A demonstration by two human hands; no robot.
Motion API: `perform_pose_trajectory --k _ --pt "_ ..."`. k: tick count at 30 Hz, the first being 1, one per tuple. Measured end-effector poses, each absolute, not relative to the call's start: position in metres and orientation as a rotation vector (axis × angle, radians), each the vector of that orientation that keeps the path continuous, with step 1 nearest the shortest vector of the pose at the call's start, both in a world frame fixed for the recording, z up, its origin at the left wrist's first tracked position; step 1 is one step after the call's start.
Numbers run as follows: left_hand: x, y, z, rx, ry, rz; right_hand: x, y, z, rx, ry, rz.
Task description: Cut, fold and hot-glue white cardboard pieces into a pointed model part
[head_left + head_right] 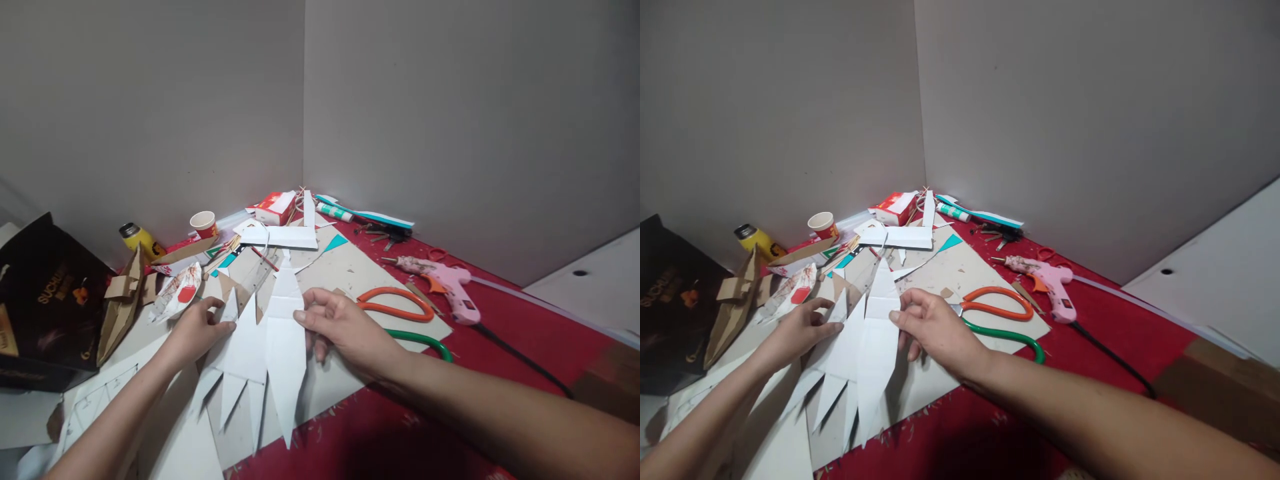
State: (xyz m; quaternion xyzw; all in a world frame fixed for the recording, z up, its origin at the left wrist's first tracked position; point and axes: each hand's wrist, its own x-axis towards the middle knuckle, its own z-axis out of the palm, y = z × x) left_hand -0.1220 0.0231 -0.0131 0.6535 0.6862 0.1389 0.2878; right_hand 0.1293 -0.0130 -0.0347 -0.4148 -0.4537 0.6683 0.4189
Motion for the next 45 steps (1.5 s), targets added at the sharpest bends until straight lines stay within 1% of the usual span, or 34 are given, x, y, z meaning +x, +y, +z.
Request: perform_pose_trajectory --k 5,10,14,17,20,23,26,29,32,33,35,38,39,41,45 --pt "-0.126 0.005 -0.01 1.573 1.73 0.54 0.127 -0.013 -0.04 -1.039 -1.145 1.711" --pt "-0.129 -0.012 -0.018 1.373 1.546 0.559 0.126 -0.013 -0.04 -1.015 -1.092 1.747" --pt "-0.13 -0.019 -0.033 1.258 1.519 0.599 0.124 -0.015 -0.042 -1.046 -1.101 1.787" --pt "-0.137 -0.023 -0.029 1.225 1.534 0.606 0.124 -0.015 -0.041 -1.092 -1.15 1.762" --pt "-0.158 -0.026 -0.002 1.271 1.668 0.667 0.126 -0.015 -0.037 -1.147 -1.225 1.682" --pt "-0.183 -0.032 0.035 1.406 1.947 0.802 0.126 -0.016 -0.034 -1.206 -1.322 1.609" --pt "-0.19 -0.044 0.061 1.343 1.977 0.921 0.125 -0.017 -0.039 -1.237 -1.446 1.529" --pt "-0.175 -0.054 0.067 1.338 1.858 1.047 0.124 -0.016 -0.048 -1.229 -1.694 1.295" --pt "-0.151 -0.059 0.056 1.343 1.796 1.101 0.125 -0.018 -0.049 -1.215 -1.914 0.977" --pt "-0.142 -0.06 0.05 1.345 1.778 1.11 0.125 -0.02 -0.046 -1.189 -1.928 0.942" --pt "-0.126 -0.06 0.035 1.376 1.736 1.131 0.124 -0.027 -0.039 -1.098 -1.851 1.063" --pt "-0.102 -0.062 0.014 1.469 1.711 1.129 0.119 -0.039 -0.029 -0.98 -1.671 1.444" --pt "-0.095 -0.063 0.008 1.506 1.717 1.101 0.117 -0.041 -0.028 -0.981 -1.624 1.521" --pt "-0.083 -0.066 0.001 1.596 1.719 1.032 0.114 -0.044 -0.028 -1.031 -1.556 1.573" --pt "-0.069 -0.076 0.005 1.561 1.719 0.985 0.113 -0.043 -0.031 -1.063 -1.573 1.5"
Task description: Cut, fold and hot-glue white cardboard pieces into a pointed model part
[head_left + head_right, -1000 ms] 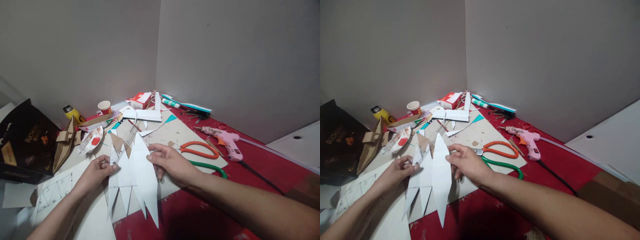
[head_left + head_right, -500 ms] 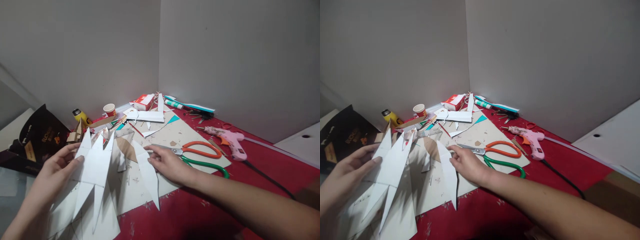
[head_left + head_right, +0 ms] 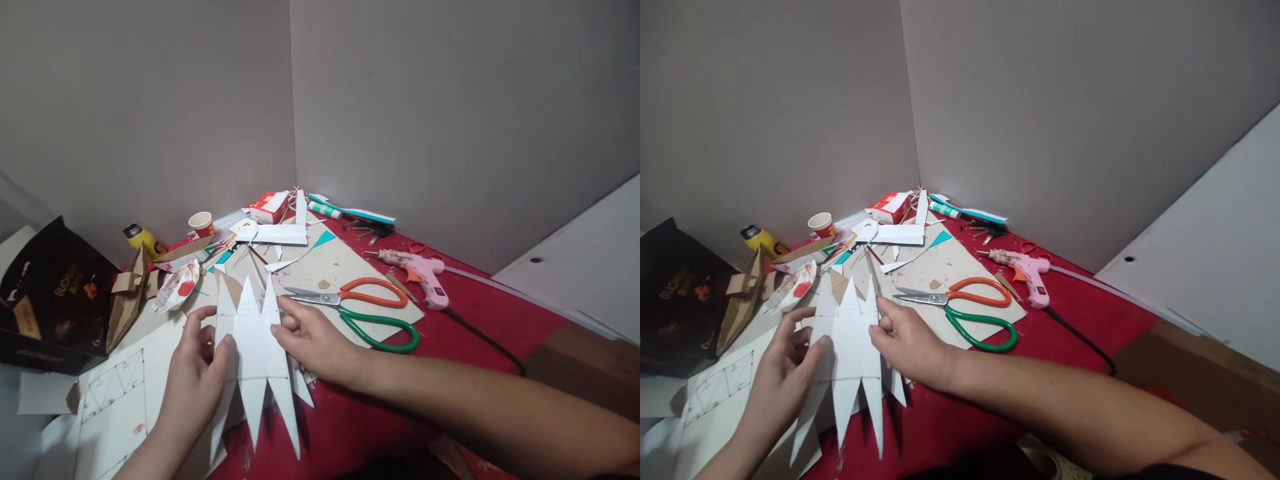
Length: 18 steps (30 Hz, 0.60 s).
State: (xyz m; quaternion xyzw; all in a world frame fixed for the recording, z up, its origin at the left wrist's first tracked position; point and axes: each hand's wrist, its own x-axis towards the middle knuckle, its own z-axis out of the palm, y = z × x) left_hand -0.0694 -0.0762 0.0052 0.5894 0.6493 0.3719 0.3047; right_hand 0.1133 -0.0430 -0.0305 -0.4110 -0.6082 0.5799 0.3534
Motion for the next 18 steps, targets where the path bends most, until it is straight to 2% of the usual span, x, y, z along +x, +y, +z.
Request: perform_pose_trajectory --k 5,10,13,18 --pt "-0.069 -0.084 0.012 1.402 1.648 0.874 0.112 -0.044 -0.033 -1.016 -1.78 1.358" --pt "-0.073 -0.081 -0.013 1.918 1.868 0.541 0.108 -0.047 -0.038 -1.084 -1.867 1.279" --pt "-0.075 -0.078 -0.029 2.009 1.855 0.357 0.108 -0.047 -0.04 -1.13 -1.994 1.261" --pt "-0.081 -0.075 -0.042 1.88 1.64 0.54 0.108 -0.046 -0.042 -1.196 -2.204 1.192"
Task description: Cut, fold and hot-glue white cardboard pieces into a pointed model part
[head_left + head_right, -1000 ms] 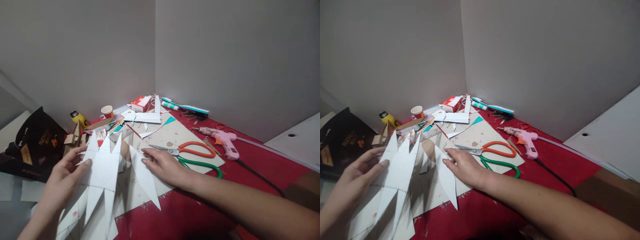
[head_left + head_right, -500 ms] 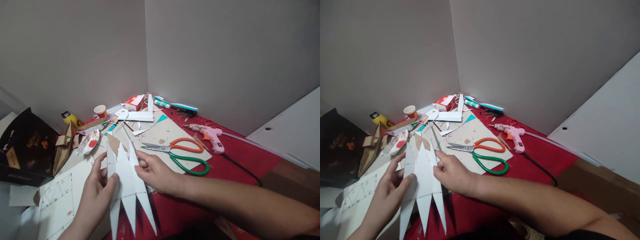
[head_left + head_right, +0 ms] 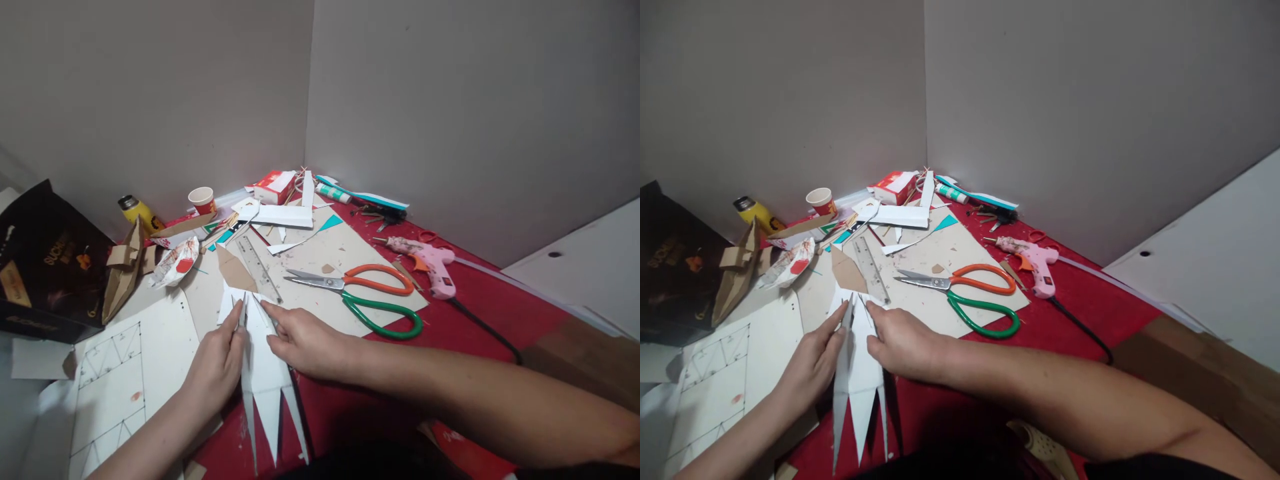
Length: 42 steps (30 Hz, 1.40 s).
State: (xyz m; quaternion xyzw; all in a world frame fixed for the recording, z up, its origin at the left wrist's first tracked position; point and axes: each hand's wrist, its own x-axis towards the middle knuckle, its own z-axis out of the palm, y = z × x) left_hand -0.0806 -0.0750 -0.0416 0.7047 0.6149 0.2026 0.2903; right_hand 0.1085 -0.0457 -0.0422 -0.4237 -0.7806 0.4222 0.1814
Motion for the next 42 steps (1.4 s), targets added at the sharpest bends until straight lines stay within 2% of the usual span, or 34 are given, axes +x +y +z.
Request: perform_pose_trajectory --k 5,8,11,21,26,32,42 --pt "-0.08 -0.075 -0.047 2.005 1.705 0.532 0.106 -0.046 -0.042 -1.246 -2.28 1.174" --pt "-0.078 -0.072 -0.047 2.011 1.706 0.687 0.105 -0.045 -0.042 -1.262 -2.271 1.176" --pt "-0.076 -0.067 -0.046 1.939 1.635 0.832 0.105 -0.044 -0.042 -1.253 -2.24 1.184" --pt "-0.075 -0.062 -0.033 1.476 1.65 0.949 0.106 -0.049 -0.037 -1.125 -2.089 1.278" --pt "-0.072 -0.064 -0.028 1.367 1.622 1.005 0.106 -0.052 -0.035 -1.149 -2.13 1.207" --pt "-0.072 -0.07 -0.029 1.415 1.546 0.963 0.106 -0.051 -0.04 -1.09 -2.133 1.107" --pt "-0.072 -0.074 -0.027 1.369 1.715 0.924 0.108 -0.051 -0.039 -0.98 -2.132 1.185"
